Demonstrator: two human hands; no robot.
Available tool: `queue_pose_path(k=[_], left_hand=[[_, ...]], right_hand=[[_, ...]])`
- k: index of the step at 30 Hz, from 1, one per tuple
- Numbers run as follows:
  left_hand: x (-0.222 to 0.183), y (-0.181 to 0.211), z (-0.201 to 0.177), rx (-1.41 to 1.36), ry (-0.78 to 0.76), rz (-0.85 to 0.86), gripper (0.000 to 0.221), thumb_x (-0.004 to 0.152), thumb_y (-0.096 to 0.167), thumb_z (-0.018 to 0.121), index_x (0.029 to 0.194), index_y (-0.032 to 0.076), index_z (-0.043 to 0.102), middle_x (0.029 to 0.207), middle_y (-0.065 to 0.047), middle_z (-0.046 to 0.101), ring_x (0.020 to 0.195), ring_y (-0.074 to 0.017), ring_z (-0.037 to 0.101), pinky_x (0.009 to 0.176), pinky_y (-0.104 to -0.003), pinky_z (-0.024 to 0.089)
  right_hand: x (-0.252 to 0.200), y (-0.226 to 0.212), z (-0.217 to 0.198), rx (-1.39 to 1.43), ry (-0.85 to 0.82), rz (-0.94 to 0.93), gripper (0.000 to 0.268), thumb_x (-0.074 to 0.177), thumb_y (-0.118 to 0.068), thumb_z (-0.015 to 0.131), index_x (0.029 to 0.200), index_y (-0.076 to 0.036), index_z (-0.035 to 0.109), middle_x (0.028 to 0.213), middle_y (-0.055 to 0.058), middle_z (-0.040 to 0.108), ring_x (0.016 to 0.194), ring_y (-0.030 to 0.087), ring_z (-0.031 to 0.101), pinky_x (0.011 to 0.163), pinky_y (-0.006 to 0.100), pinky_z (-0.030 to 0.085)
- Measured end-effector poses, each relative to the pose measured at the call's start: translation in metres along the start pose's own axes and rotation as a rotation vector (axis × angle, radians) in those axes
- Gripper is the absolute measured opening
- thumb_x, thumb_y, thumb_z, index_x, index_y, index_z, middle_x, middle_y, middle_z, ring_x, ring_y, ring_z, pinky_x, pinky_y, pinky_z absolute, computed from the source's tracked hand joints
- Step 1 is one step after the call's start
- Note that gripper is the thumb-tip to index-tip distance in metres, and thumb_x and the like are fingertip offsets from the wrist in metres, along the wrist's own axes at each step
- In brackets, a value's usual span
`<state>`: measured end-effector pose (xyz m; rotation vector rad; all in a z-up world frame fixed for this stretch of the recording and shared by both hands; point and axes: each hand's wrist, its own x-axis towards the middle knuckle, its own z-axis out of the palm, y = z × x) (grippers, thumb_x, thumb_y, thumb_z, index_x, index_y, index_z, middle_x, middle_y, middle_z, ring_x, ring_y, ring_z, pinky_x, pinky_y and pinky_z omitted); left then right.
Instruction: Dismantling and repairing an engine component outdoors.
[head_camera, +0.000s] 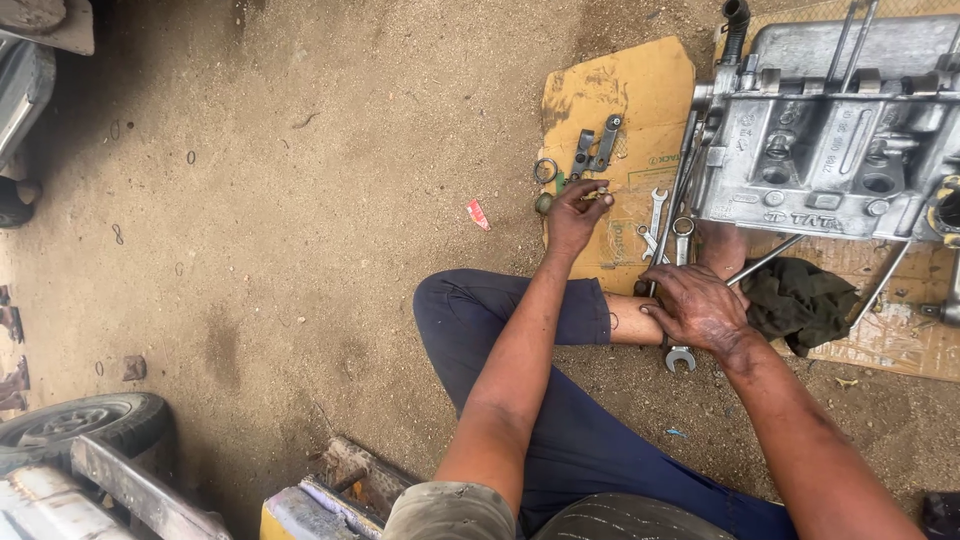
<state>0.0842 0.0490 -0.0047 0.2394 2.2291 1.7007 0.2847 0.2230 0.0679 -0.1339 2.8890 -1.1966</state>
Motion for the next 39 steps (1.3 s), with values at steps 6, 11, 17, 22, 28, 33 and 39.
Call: queue_pose_path(k=[6,11,17,22,28,33,39], left_hand=[[0.002,0.033,0.023,0.685,-0.032,0.057,0.027,0.087,0.024,0.078,0.106,0.005,0.077,0.113,-0.014,0.071,0.089,-0.0297,0.076,0.077,-0.038,0.063],[0.041,-0.006,0.029,1.020,-0.047,0.037,0.022,0.096,0.022,0.068,0.102,0.003,0.076,0.111,-0.018,0.070,0.098,-0.0349,0.073,0.084,-0.044,0.060],[0.058,0.005,0.026,1.006,-0.090,-0.022,0.019,0.089,0.018,0.072,0.098,0.002,0.077,0.105,-0.019,0.072,0.096,-0.0343,0.073,0.083,-0.043,0.059],[0.052,0.021,-0.024,0.658,-0.013,-0.030,0.021,0.086,0.021,0.075,0.101,0.007,0.081,0.099,-0.015,0.079,0.088,-0.0277,0.077,0.084,-0.038,0.060],[0.018,0.056,-0.064,0.772,0.077,-0.253,0.055,0.077,0.035,0.091,0.120,0.007,0.070,0.114,-0.019,0.070,0.101,-0.0305,0.071,0.088,-0.041,0.059],[0.007,0.014,-0.065,0.912,-0.004,-0.163,0.075,0.069,0.022,0.093,0.135,0.009,0.061,0.124,-0.019,0.066,0.117,-0.0350,0.065,0.099,-0.044,0.052],[0.007,-0.004,-0.059,0.709,0.059,-0.268,0.067,0.074,0.023,0.089,0.134,0.007,0.064,0.119,-0.017,0.074,0.110,-0.0287,0.074,0.097,-0.039,0.059]], right_hand=[[0.001,-0.002,-0.001,-0.014,-0.009,0.009,0.050,0.081,-0.036,0.079,0.124,-0.015,0.064,0.119,0.005,0.071,0.108,0.026,0.069,0.103,0.043,0.052],[0.001,-0.003,-0.002,-0.014,-0.004,0.002,0.048,0.081,-0.036,0.078,0.123,-0.015,0.064,0.118,0.005,0.071,0.108,0.026,0.069,0.102,0.043,0.052],[0.001,0.000,-0.002,-0.006,-0.001,0.012,0.048,0.081,-0.036,0.079,0.122,-0.015,0.064,0.117,0.005,0.071,0.106,0.027,0.069,0.101,0.044,0.052],[-0.001,0.003,0.001,0.013,0.028,-0.023,0.048,0.081,-0.035,0.079,0.122,-0.014,0.064,0.118,0.006,0.071,0.107,0.027,0.069,0.101,0.044,0.053],[0.001,0.002,0.002,0.009,0.014,-0.025,0.047,0.081,-0.036,0.079,0.120,-0.015,0.065,0.117,0.005,0.071,0.106,0.026,0.069,0.101,0.044,0.053],[-0.001,0.002,0.002,-0.011,0.027,-0.027,0.047,0.082,-0.036,0.078,0.121,-0.015,0.064,0.118,0.005,0.071,0.106,0.026,0.070,0.101,0.043,0.053],[0.000,0.003,0.004,-0.018,0.001,-0.012,0.047,0.081,-0.036,0.079,0.120,-0.015,0.064,0.117,0.005,0.070,0.105,0.026,0.070,0.099,0.043,0.054]])
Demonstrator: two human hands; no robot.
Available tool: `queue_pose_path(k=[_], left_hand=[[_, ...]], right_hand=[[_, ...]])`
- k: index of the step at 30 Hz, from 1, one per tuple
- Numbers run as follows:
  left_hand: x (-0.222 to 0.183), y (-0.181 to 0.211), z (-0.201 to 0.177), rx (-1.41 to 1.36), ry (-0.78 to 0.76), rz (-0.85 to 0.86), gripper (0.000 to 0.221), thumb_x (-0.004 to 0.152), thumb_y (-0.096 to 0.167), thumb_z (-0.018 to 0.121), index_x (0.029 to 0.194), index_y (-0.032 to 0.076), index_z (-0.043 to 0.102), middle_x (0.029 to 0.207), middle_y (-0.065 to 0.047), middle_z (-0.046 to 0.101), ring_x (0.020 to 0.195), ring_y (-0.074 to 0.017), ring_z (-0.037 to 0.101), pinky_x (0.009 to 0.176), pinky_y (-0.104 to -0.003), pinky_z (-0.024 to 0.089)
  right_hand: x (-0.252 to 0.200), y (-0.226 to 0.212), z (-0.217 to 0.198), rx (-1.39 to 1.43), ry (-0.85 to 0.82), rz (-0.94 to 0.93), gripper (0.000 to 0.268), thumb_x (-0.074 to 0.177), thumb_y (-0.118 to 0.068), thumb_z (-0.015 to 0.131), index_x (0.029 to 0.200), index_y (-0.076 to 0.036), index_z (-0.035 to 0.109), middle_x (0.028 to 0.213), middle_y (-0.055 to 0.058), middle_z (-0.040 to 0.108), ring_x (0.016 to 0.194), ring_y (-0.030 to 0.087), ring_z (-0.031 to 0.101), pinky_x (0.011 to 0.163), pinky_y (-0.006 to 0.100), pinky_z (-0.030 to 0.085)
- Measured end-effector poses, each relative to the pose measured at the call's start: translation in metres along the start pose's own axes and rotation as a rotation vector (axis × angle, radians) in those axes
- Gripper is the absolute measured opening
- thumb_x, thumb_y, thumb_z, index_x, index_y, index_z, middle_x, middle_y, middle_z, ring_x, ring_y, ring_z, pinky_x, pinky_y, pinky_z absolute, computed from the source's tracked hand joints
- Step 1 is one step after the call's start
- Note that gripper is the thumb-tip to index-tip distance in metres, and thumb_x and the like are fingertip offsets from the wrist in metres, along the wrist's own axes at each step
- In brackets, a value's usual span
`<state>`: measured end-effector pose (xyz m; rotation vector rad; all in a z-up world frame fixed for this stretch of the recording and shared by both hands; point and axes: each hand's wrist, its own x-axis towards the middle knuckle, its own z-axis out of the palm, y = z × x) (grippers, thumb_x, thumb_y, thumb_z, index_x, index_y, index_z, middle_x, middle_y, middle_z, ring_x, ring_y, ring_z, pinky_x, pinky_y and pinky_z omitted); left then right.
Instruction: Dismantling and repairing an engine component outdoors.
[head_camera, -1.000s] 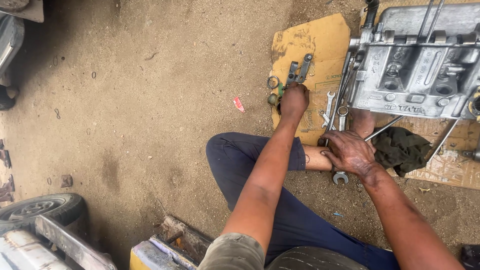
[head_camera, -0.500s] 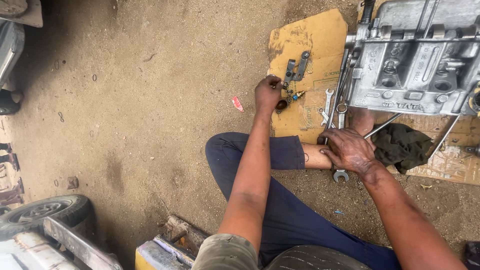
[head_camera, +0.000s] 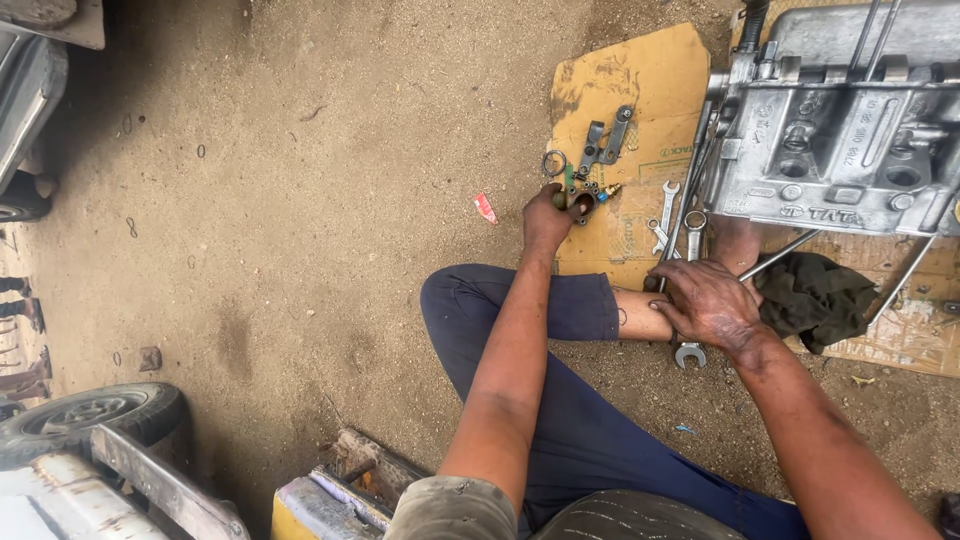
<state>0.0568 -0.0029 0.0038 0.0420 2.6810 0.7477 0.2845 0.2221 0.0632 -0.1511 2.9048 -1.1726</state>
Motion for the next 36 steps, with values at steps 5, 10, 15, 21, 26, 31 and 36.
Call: queue_pose_path(k=[5,10,15,21,26,31,36], left_hand=[[-0.009,0.017,0.008,-0.054,-0.056,0.015,0.070,0.073,0.028,0.091,0.133,0.006,0.064,0.118,-0.016,0.075,0.108,-0.0259,0.074,0.094,-0.038,0.059],[0.000,0.011,0.005,-0.200,-0.165,-0.059,0.064,0.080,0.030,0.085,0.135,0.008,0.062,0.117,-0.015,0.074,0.097,-0.0257,0.076,0.086,-0.040,0.063],[0.034,-0.021,-0.006,-0.041,0.129,-0.064,0.030,0.092,0.018,0.073,0.120,0.008,0.077,0.111,-0.013,0.080,0.093,-0.0241,0.078,0.088,-0.037,0.062],[0.054,-0.003,-0.011,0.247,0.130,0.153,0.037,0.084,0.008,0.074,0.121,0.010,0.074,0.124,-0.014,0.066,0.113,-0.0311,0.063,0.097,-0.041,0.054],[0.045,0.012,-0.008,0.345,0.115,0.156,0.031,0.083,0.013,0.077,0.114,0.013,0.075,0.123,-0.009,0.062,0.115,-0.0294,0.058,0.095,-0.041,0.054],[0.041,0.016,-0.010,0.398,0.124,0.158,0.019,0.088,0.017,0.077,0.106,0.015,0.078,0.118,-0.004,0.063,0.114,-0.0255,0.059,0.094,-0.040,0.054],[0.047,0.024,-0.008,0.280,0.172,0.203,0.014,0.087,0.020,0.079,0.100,0.015,0.079,0.114,-0.001,0.065,0.112,-0.0231,0.060,0.095,-0.038,0.053]], right_hand=[[-0.001,-0.001,-0.002,0.012,0.023,-0.015,0.048,0.081,-0.035,0.079,0.121,-0.014,0.064,0.117,0.005,0.070,0.105,0.026,0.070,0.100,0.043,0.054],[0.000,-0.002,-0.005,0.015,0.030,-0.015,0.047,0.080,-0.035,0.079,0.120,-0.015,0.064,0.116,0.005,0.071,0.104,0.026,0.070,0.099,0.042,0.054],[0.000,-0.001,-0.003,0.028,0.041,-0.031,0.046,0.080,-0.035,0.079,0.119,-0.015,0.065,0.115,0.005,0.071,0.102,0.026,0.070,0.098,0.042,0.054],[0.001,0.000,-0.003,0.017,0.021,-0.006,0.046,0.080,-0.036,0.079,0.119,-0.016,0.065,0.115,0.004,0.071,0.101,0.026,0.070,0.098,0.042,0.055],[0.001,-0.001,-0.004,0.012,0.007,0.015,0.046,0.081,-0.037,0.079,0.119,-0.016,0.064,0.114,0.005,0.071,0.103,0.026,0.070,0.100,0.043,0.054],[0.001,0.001,-0.002,0.017,-0.001,0.014,0.047,0.081,-0.037,0.079,0.120,-0.015,0.065,0.114,0.006,0.071,0.104,0.027,0.070,0.101,0.044,0.054],[-0.002,0.003,0.000,0.025,0.043,-0.021,0.048,0.081,-0.036,0.080,0.120,-0.013,0.065,0.117,0.008,0.071,0.107,0.029,0.070,0.100,0.044,0.054]])
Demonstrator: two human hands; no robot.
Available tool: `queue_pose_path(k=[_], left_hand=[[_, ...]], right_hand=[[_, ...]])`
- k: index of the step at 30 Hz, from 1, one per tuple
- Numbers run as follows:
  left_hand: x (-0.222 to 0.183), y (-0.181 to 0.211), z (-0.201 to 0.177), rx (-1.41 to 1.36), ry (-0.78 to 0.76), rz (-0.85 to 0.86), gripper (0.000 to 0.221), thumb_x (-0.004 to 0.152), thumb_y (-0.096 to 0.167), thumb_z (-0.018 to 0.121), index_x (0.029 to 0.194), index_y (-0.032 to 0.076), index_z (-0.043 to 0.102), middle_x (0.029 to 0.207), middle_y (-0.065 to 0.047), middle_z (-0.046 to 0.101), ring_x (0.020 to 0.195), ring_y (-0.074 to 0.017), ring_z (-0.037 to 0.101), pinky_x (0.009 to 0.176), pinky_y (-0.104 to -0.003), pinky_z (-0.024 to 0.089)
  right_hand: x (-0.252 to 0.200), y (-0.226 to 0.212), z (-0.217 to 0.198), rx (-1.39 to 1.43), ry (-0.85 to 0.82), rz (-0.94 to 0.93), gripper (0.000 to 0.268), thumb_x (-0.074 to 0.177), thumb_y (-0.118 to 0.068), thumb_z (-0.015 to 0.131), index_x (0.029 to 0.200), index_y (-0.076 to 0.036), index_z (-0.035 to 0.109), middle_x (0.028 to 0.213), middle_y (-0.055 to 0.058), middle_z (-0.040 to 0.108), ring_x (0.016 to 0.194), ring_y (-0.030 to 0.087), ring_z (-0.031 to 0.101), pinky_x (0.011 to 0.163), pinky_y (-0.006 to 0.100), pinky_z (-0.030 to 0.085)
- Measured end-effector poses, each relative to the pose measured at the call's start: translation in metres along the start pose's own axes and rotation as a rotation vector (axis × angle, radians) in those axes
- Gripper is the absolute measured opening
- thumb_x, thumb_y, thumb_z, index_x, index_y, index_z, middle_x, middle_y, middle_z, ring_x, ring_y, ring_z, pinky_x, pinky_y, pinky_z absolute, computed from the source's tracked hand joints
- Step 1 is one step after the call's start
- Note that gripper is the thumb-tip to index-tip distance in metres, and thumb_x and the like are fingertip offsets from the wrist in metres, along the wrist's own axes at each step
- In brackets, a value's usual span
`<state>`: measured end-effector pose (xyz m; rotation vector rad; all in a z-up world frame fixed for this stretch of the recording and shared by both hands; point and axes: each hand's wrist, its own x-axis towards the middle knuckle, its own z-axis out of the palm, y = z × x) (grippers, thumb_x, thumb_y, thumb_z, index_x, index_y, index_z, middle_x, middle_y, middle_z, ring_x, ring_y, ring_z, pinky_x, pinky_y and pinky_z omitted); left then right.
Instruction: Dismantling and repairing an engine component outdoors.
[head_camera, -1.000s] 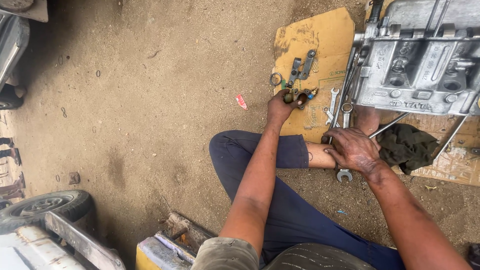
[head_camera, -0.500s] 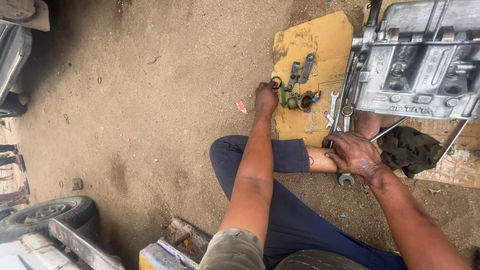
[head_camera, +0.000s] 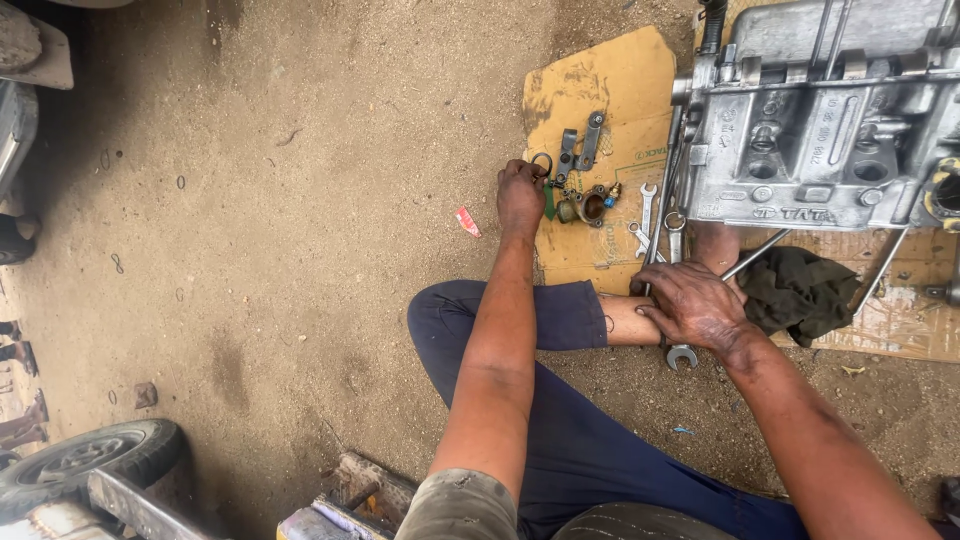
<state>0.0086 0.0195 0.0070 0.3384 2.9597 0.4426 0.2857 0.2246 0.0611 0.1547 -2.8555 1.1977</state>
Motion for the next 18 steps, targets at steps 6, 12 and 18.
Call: queue_pose_path(k=[6,12,18], left_hand=[[0.004,0.009,-0.002,0.076,-0.093,0.096,0.016,0.086,0.022,0.079,0.102,0.016,0.080,0.113,-0.001,0.066,0.112,-0.0235,0.060,0.098,-0.039,0.051],[-0.020,0.026,-0.021,-0.176,0.064,0.123,0.022,0.088,0.017,0.080,0.109,0.011,0.078,0.116,-0.009,0.066,0.111,-0.0282,0.062,0.096,-0.041,0.052],[-0.088,0.066,-0.046,-0.499,-0.016,0.154,0.033,0.087,0.011,0.079,0.119,0.008,0.073,0.116,-0.011,0.069,0.093,-0.0220,0.070,0.082,-0.036,0.058]], right_hand=[[0.001,-0.003,-0.005,0.031,0.000,0.002,0.048,0.080,-0.034,0.080,0.120,-0.012,0.065,0.115,0.008,0.071,0.107,0.030,0.069,0.099,0.044,0.053],[0.003,-0.007,-0.013,0.062,-0.020,-0.010,0.045,0.082,-0.032,0.078,0.120,-0.011,0.064,0.111,0.008,0.071,0.105,0.029,0.069,0.099,0.045,0.052],[0.001,-0.009,-0.016,0.065,0.001,-0.007,0.037,0.087,-0.023,0.073,0.121,-0.010,0.064,0.109,0.008,0.073,0.104,0.028,0.069,0.099,0.045,0.052]])
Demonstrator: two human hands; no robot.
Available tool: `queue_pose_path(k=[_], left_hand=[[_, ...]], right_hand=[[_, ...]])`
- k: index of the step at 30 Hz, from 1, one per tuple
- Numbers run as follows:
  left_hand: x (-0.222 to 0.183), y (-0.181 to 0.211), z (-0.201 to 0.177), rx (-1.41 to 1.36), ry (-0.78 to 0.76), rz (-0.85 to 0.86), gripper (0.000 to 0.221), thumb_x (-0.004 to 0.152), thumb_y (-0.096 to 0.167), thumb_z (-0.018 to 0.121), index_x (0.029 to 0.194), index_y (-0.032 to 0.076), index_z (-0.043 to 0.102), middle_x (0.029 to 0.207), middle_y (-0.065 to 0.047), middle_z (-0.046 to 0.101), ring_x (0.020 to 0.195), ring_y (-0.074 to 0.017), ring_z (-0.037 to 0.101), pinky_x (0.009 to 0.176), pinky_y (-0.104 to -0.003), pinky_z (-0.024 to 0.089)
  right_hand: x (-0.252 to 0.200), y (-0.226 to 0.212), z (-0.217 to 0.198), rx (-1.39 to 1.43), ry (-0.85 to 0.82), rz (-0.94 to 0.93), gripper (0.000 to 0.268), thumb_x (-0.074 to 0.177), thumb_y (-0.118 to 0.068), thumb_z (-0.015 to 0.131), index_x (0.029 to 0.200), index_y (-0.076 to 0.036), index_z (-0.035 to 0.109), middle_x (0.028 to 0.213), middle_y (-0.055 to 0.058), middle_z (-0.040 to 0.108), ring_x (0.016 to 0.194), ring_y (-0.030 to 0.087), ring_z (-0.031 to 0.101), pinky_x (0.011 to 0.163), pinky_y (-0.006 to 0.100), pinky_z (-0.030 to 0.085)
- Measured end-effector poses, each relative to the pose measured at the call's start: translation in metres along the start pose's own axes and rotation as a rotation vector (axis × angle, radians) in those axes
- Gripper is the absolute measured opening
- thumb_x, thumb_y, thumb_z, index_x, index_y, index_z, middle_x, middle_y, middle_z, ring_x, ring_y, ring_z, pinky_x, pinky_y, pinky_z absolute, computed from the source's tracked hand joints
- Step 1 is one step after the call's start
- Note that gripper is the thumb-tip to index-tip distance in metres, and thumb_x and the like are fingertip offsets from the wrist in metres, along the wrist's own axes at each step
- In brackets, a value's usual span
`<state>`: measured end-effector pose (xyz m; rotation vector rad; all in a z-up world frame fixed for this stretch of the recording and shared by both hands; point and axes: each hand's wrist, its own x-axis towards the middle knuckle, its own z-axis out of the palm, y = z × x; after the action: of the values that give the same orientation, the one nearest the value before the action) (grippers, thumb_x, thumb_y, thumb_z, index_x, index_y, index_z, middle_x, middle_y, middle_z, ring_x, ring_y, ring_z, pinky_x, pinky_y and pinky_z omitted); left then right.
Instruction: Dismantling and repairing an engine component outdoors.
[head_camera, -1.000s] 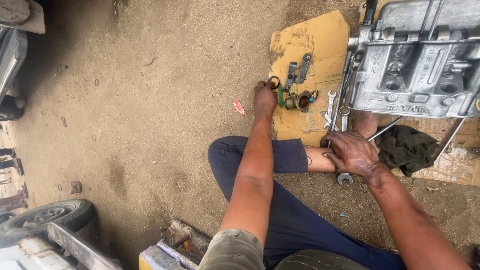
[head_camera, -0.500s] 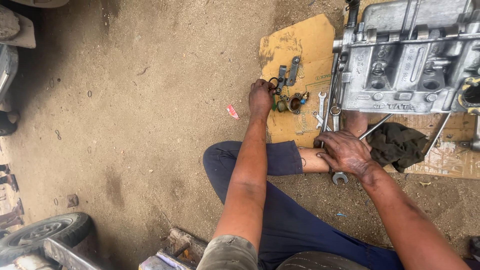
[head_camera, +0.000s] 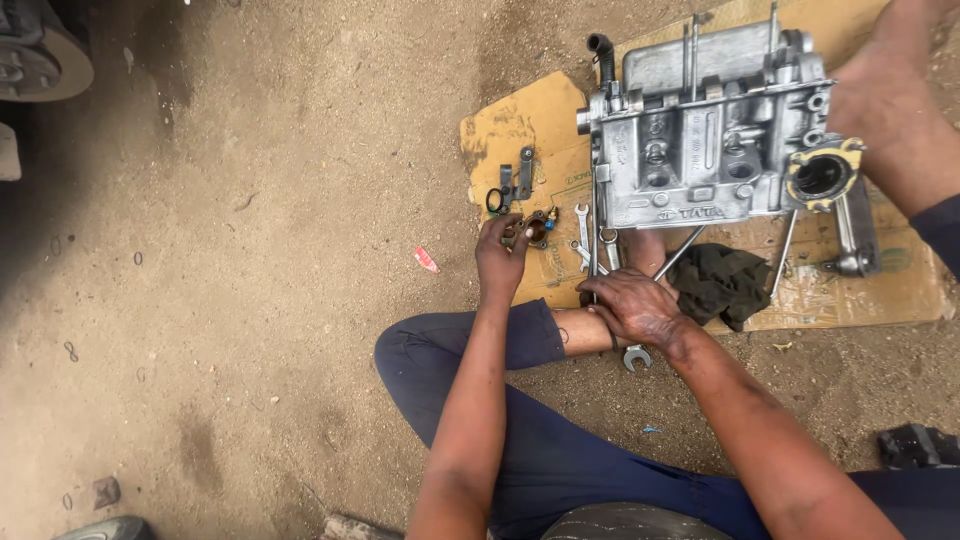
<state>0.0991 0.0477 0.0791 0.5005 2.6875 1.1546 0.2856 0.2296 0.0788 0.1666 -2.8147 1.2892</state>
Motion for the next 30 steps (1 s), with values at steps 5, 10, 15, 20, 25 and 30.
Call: queue_pose_path(k=[5,10,15,20,25,30], left_hand=[[-0.026,0.037,-0.010,-0.129,-0.008,-0.045,0.034,0.090,0.014,0.078,0.122,0.008,0.071,0.114,-0.008,0.069,0.091,-0.0165,0.071,0.075,-0.031,0.059],[-0.059,0.020,-0.007,-0.367,0.025,-0.030,0.036,0.096,0.017,0.075,0.129,0.007,0.067,0.116,-0.006,0.071,0.099,-0.0131,0.070,0.081,-0.028,0.058],[-0.079,0.041,0.000,-0.532,-0.015,-0.301,0.036,0.099,0.022,0.070,0.132,0.008,0.065,0.107,-0.002,0.071,0.090,-0.0111,0.069,0.077,-0.026,0.056],[-0.095,0.043,0.040,-0.429,-0.138,-0.153,0.034,0.098,0.021,0.070,0.129,0.006,0.068,0.109,-0.005,0.071,0.089,-0.0146,0.069,0.078,-0.028,0.056],[-0.122,0.132,0.070,0.287,-0.422,0.428,0.039,0.095,0.036,0.078,0.124,0.011,0.070,0.128,-0.011,0.069,0.120,-0.0294,0.065,0.105,-0.043,0.052],[-0.125,0.203,0.119,0.572,-0.666,0.471,0.090,0.069,0.045,0.085,0.148,0.015,0.055,0.148,-0.015,0.050,0.141,-0.0345,0.041,0.114,-0.059,0.025]], right_hand=[[-0.004,-0.006,-0.007,0.040,0.026,0.020,0.036,0.089,-0.013,0.069,0.124,-0.010,0.064,0.108,0.010,0.074,0.102,0.030,0.071,0.096,0.044,0.054],[-0.011,-0.021,-0.029,0.143,-0.019,0.089,0.044,0.089,-0.006,0.065,0.132,-0.011,0.061,0.110,0.014,0.074,0.101,0.034,0.071,0.090,0.045,0.056],[-0.027,-0.010,-0.041,0.159,-0.080,0.074,0.059,0.087,0.004,0.057,0.143,-0.015,0.055,0.119,0.018,0.072,0.102,0.035,0.073,0.087,0.044,0.060],[-0.067,-0.022,-0.109,0.247,-0.071,0.168,0.063,0.088,0.010,0.047,0.146,-0.017,0.051,0.119,0.019,0.070,0.096,0.029,0.077,0.086,0.037,0.066],[-0.120,-0.029,-0.193,0.152,0.070,0.353,0.048,0.098,-0.006,0.056,0.143,-0.021,0.056,0.106,0.013,0.073,0.087,0.023,0.074,0.073,0.035,0.066],[-0.145,-0.012,-0.207,0.093,0.149,0.496,0.043,0.099,-0.014,0.061,0.141,-0.023,0.064,0.086,0.007,0.075,0.077,0.020,0.072,0.070,0.035,0.061]])
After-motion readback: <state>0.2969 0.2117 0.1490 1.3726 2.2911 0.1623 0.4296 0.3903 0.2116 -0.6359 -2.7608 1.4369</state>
